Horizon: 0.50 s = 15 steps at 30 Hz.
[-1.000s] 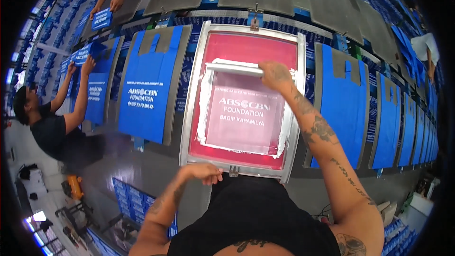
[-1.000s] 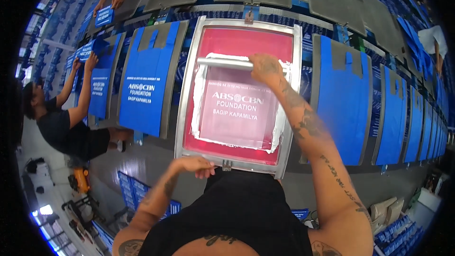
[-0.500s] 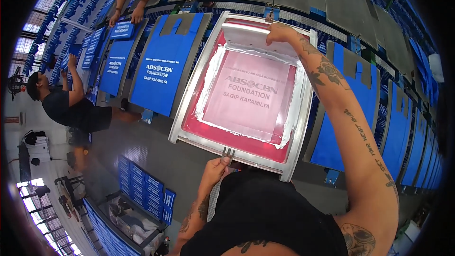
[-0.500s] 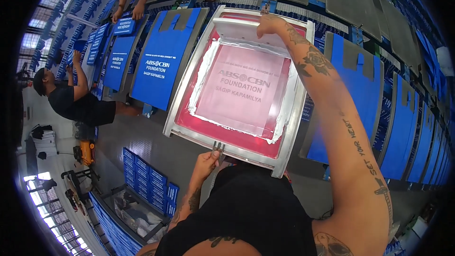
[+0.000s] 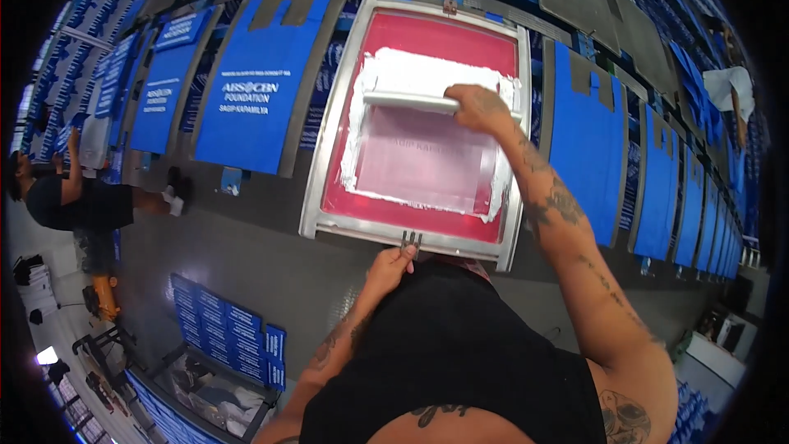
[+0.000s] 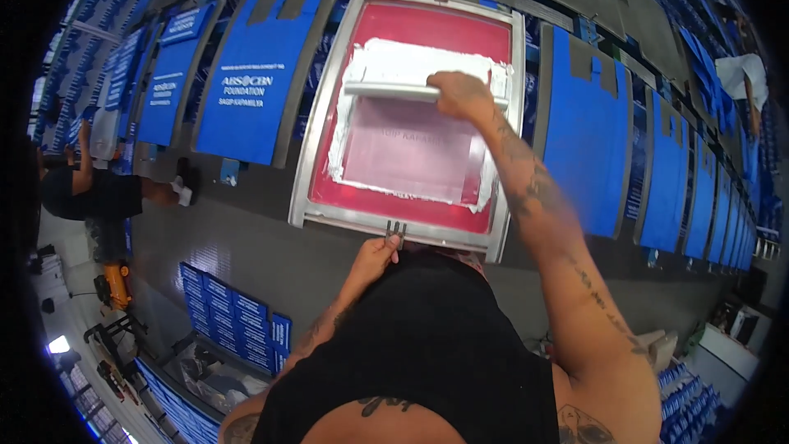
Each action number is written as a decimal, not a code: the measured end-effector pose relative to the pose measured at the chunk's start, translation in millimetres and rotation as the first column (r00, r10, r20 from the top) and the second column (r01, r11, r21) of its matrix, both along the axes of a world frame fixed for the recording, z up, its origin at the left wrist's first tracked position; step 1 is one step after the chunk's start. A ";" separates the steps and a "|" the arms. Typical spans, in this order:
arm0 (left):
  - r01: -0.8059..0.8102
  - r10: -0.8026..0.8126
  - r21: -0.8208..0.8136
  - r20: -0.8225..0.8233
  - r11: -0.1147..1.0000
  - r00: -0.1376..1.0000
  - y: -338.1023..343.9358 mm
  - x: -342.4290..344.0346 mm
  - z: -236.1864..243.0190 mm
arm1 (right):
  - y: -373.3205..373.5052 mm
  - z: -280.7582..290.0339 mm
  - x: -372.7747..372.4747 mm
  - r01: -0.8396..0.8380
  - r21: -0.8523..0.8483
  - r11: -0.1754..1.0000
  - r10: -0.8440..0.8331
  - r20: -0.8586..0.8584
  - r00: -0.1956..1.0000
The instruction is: The recorder is screen printing white ink onto blue fabrics at an industrial station using a squeegee and a printing press.
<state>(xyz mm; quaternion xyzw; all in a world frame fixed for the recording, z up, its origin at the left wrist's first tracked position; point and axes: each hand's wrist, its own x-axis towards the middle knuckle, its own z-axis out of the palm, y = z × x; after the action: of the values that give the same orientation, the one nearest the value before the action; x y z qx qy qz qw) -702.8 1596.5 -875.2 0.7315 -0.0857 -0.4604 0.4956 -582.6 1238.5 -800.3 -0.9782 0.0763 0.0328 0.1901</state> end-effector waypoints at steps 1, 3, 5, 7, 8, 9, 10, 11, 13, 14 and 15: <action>0.041 -0.041 -0.013 0.015 0.999 0.999 1.6 3.2 0.7 | 25.5 5.1 -19.7 -0.017 -0.013 1.000 0.017 -0.003 1.000; 0.137 -0.137 -0.008 0.038 0.991 0.990 3.5 13.3 3.5 | 80.1 11.3 -69.7 -0.028 -0.013 1.000 0.029 0.091 0.995; 0.184 -0.184 0.004 0.035 0.983 0.982 2.3 16.8 12.4 | 134.4 15.8 -121.8 -0.018 -0.054 0.998 0.023 0.080 0.997; 0.209 -0.209 0.000 0.049 0.978 0.977 -0.9 20.0 11.1 | 176.7 23.1 -159.9 0.006 -0.097 0.995 0.006 0.119 0.993; 0.311 -0.316 0.097 0.043 0.946 0.948 -1.9 23.9 13.7 | 181.0 24.8 -165.3 0.013 -0.097 0.995 -0.001 0.128 0.992; 0.403 -0.416 0.198 0.028 0.894 0.909 -0.8 28.8 16.6 | 175.8 30.4 -160.4 0.035 -0.058 0.998 -0.030 0.092 0.995; 0.415 -0.428 0.193 0.030 0.889 0.903 -2.3 37.8 29.5 | 164.7 37.2 -155.6 0.067 -0.020 0.998 -0.065 0.052 0.997; 0.549 -0.582 0.239 0.094 0.801 0.808 -2.2 52.5 43.8 | 150.8 38.4 -148.5 0.111 0.029 0.993 -0.113 0.081 0.990; 0.520 -0.597 0.333 0.191 0.786 0.780 -1.6 83.4 71.8 | 116.5 31.8 -140.8 0.314 0.156 0.937 -0.318 0.002 0.948; 0.357 -0.456 0.365 0.237 0.860 0.858 2.4 98.7 82.4 | 93.4 45.4 -135.4 0.390 0.276 0.879 -0.369 -0.127 0.921; 0.151 -0.298 0.335 0.445 0.930 0.844 9.9 114.1 85.2 | 79.6 69.4 -129.9 0.544 0.315 0.778 -0.472 -0.279 0.836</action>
<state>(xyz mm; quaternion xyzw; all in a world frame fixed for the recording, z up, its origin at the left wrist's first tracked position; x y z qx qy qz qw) -588.6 1606.3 -790.0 0.8725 -0.2263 -0.3233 0.2882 -712.5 1318.2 -730.9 -0.8573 0.3475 0.0847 0.3704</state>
